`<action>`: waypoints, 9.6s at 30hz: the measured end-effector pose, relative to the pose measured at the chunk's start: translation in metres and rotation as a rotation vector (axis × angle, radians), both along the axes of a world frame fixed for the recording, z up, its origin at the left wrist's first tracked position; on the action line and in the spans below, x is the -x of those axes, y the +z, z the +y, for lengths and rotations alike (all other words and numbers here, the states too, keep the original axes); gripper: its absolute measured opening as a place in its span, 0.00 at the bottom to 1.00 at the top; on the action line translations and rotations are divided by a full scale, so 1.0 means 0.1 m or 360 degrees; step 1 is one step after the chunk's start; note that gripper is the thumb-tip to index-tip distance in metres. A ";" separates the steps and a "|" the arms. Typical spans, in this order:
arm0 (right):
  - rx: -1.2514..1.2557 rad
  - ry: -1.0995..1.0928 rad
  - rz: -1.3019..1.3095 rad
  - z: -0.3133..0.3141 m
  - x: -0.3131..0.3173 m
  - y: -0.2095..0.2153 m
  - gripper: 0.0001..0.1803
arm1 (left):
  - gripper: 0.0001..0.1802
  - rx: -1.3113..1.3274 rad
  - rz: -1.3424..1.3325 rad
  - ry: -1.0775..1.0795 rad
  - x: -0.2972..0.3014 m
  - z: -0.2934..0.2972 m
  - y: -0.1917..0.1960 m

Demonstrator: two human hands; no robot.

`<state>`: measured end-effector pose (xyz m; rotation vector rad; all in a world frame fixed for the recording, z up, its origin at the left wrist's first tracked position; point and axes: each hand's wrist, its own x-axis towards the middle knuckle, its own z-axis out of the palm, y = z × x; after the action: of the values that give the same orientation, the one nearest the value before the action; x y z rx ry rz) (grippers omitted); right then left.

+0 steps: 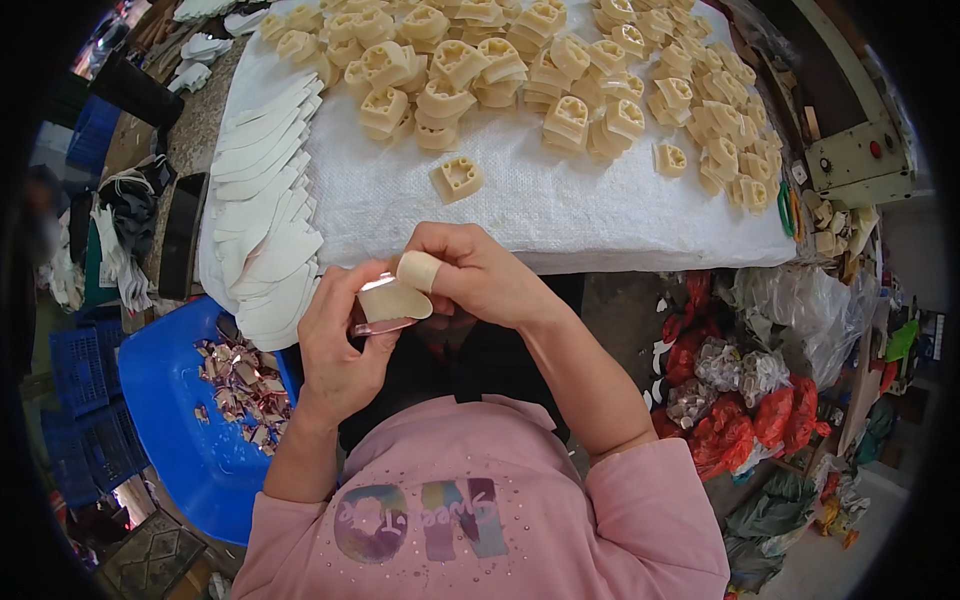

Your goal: The recorder is assembling small shoe components by attaching white material strips to cream-colored plastic molds.

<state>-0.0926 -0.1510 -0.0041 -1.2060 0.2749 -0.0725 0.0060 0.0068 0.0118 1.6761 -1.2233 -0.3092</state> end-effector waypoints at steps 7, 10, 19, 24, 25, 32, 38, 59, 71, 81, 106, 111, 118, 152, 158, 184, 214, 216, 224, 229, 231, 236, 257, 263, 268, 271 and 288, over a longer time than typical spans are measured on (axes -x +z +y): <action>0.0918 -0.0389 -0.0026 0.18 0.00 -0.05 0.09 | 0.24 -0.0005 0.0207 0.0149 0.08 -0.11 -0.10; 0.0190 -0.0359 -0.0155 0.18 0.01 -0.11 0.10 | 0.25 0.0039 0.0046 0.0152 0.07 -0.11 -0.11; 0.0882 -0.0636 -0.0417 0.30 -0.04 -0.13 0.12 | 0.25 0.0296 -0.0174 0.0387 0.15 -0.22 -0.18; 0.0110 -0.0426 -0.0419 0.29 -0.04 -0.29 0.15 | 0.26 0.0346 -0.0265 0.0438 0.11 -0.23 -0.22; -0.0276 -0.0425 -0.0359 0.36 -0.02 -0.20 0.15 | 0.26 0.0345 -0.0263 0.0443 0.12 -0.22 -0.23; 0.0839 -0.0653 -0.0211 0.43 -0.08 -0.16 0.13 | 0.25 0.0315 -0.0396 0.0559 0.13 -0.23 -0.27; 0.0555 -0.0573 -0.0051 0.38 -0.08 -0.19 0.14 | 0.23 0.0189 -0.0087 0.0563 0.11 -0.21 -0.26; 0.1727 -0.0409 -0.0541 0.42 -0.29 0.03 0.14 | 0.10 0.0403 0.1062 0.0152 -0.12 0.24 -0.26; 0.1953 -0.0293 -0.0640 0.45 -1.04 -0.02 0.16 | 0.15 -0.0260 -0.0223 0.1478 -0.56 1.68 -0.67; 0.2498 -0.0205 -0.0663 0.65 -1.45 0.01 0.15 | 0.16 -0.0112 -0.0221 0.1260 -0.64 1.31 -0.37; 0.0655 -0.0997 -0.0286 0.45 -1.19 -0.12 0.06 | 0.26 -0.0305 -0.0900 0.0731 -0.52 0.37 -0.18; 0.0792 -0.1280 -0.0520 0.19 -0.98 0.10 0.02 | 0.27 -0.0412 -0.1021 0.0849 -0.65 0.49 -0.16; 0.2585 -0.0866 -0.0536 0.18 -0.49 0.34 0.08 | 0.26 0.0008 -0.0161 0.0335 -0.29 0.21 -0.09; 0.1240 -0.0978 -0.0420 0.03 0.15 0.12 0.21 | 0.24 0.0468 0.1920 0.0096 0.01 -0.08 -0.23; 0.1328 -0.0876 -0.0952 0.36 -0.04 0.07 0.20 | 0.21 0.0600 0.1910 0.0206 0.16 -0.09 -0.07; 0.2052 -0.1115 -0.1020 0.29 -0.12 -0.12 0.24 | 0.19 0.0278 0.0983 0.0245 0.17 0.02 -0.04; 0.1594 -0.0560 -0.0727 0.26 0.02 0.03 0.15 | 0.05 0.0492 0.0430 0.0095 -0.02 -0.03 -0.20; 0.1637 -0.0498 -0.0697 0.25 0.05 0.06 0.15 | 0.03 0.0499 -0.0003 0.0123 -0.02 -0.06 -0.17; 0.1593 -0.0252 -0.0661 0.28 0.06 0.05 0.16 | 0.05 0.0488 -0.0328 0.0027 -0.05 -0.09 -0.20; 0.1861 -0.0534 -0.0811 0.21 0.06 -0.05 0.16 | 0.07 0.0502 -0.0109 0.0082 -0.02 -0.10 -0.14; 0.2024 -0.0477 -0.0770 0.22 0.04 0.02 0.16 | 0.13 0.0564 -0.0302 0.0185 -0.08 -0.06 -0.17; 0.2091 -0.0369 -0.0628 0.30 0.04 0.27 0.18 | 0.11 0.0620 -0.0339 0.0274 -0.20 0.03 -0.22; 0.0126 -0.0886 -0.0181 0.61 0.28 0.07 0.12 | 0.11 0.0496 -0.0744 0.0040 0.09 -0.11 -0.14; 0.0877 -0.0528 0.0066 0.47 0.26 0.08 0.13 | 0.10 0.0335 -0.0671 0.0126 0.05 -0.09 -0.17; 0.0363 -0.0306 -0.0060 0.17 0.24 0.08 0.13 | 0.05 0.0349 0.0364 0.0006 0.05 0.04 -0.17; 0.0019 -0.0138 0.0031 0.07 0.19 0.03 0.16 | 0.05 0.0379 0.0645 -0.0230 0.06 0.04 -0.18; 0.0450 -0.0441 -0.0110 0.21 0.07 -0.06 0.13 | 0.07 0.0464 0.1176 0.0234 0.15 -0.06 -0.12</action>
<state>-0.0998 -0.1301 -0.0103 -1.4364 0.3786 -0.4042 -0.0094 0.0007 -0.0006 1.2167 -0.5561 -0.5670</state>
